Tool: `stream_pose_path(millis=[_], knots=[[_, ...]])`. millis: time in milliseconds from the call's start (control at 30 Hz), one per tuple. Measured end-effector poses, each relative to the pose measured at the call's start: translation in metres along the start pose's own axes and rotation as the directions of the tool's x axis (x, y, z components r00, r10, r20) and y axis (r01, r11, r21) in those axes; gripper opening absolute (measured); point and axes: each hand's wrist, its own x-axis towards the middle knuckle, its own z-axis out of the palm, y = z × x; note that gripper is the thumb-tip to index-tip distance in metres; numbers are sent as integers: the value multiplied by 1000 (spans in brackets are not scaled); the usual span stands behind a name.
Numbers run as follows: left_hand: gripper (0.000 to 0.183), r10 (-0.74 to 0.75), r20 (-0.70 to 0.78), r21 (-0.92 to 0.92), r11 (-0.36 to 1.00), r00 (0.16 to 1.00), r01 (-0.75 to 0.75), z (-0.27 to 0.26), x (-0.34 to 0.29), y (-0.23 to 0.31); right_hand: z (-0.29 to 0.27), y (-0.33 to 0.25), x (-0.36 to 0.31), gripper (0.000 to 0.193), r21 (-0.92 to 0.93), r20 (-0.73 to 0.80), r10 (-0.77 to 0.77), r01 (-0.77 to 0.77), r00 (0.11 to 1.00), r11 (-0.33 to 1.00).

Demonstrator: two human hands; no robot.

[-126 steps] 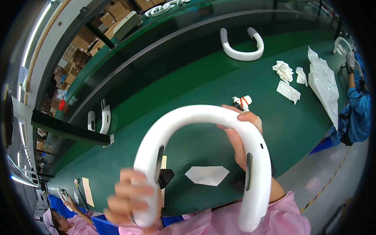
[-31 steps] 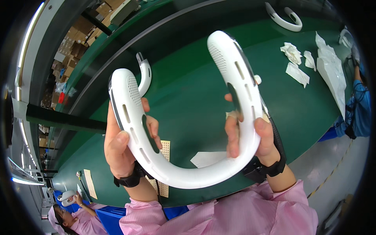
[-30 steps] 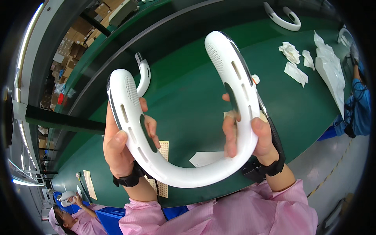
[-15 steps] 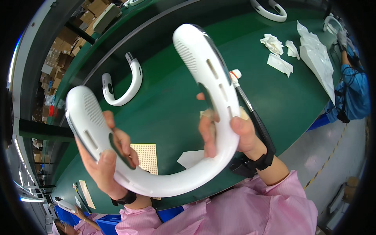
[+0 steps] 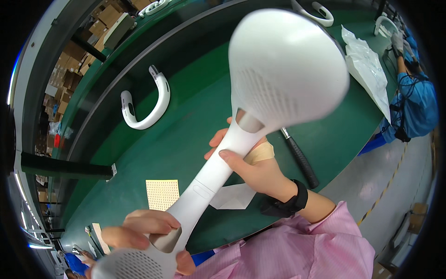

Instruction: Assembling and inspecting neck-worn electronic device components on a factory production line.

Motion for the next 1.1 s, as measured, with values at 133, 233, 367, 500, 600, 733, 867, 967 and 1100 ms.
stream_pose_path(millis=[133,233,367,500,600,733,867,967,1100], knots=[[34,389,-255,9,916,885,-400,28,3,-34,-3,0,1,57,24,-116,2,1,993,1000],[63,407,-71,290,882,910,-372,42,-3,-31,1,3,2,65,53,-151,73,-66,986,996],[61,875,-15,345,459,484,-819,65,9,-60,20,10,-9,73,229,10,299,-293,954,928],[41,852,-22,363,494,523,-790,76,3,-63,12,10,-12,69,288,74,368,-373,927,882],[40,852,-105,360,513,513,-779,80,3,-61,13,11,-13,62,260,71,343,-349,937,900],[40,858,-140,388,507,494,-770,79,1,-58,14,11,-13,51,166,48,295,-299,954,940],[36,816,-98,324,567,570,-757,78,3,-59,11,9,-14,46,170,30,301,-301,953,938],[36,783,-72,297,609,618,-736,66,6,-58,11,12,-9,41,125,20,254,-255,967,959],[66,420,-233,268,895,877,-358,51,2,-16,5,4,-9,34,-43,-55,232,-234,971,971]])
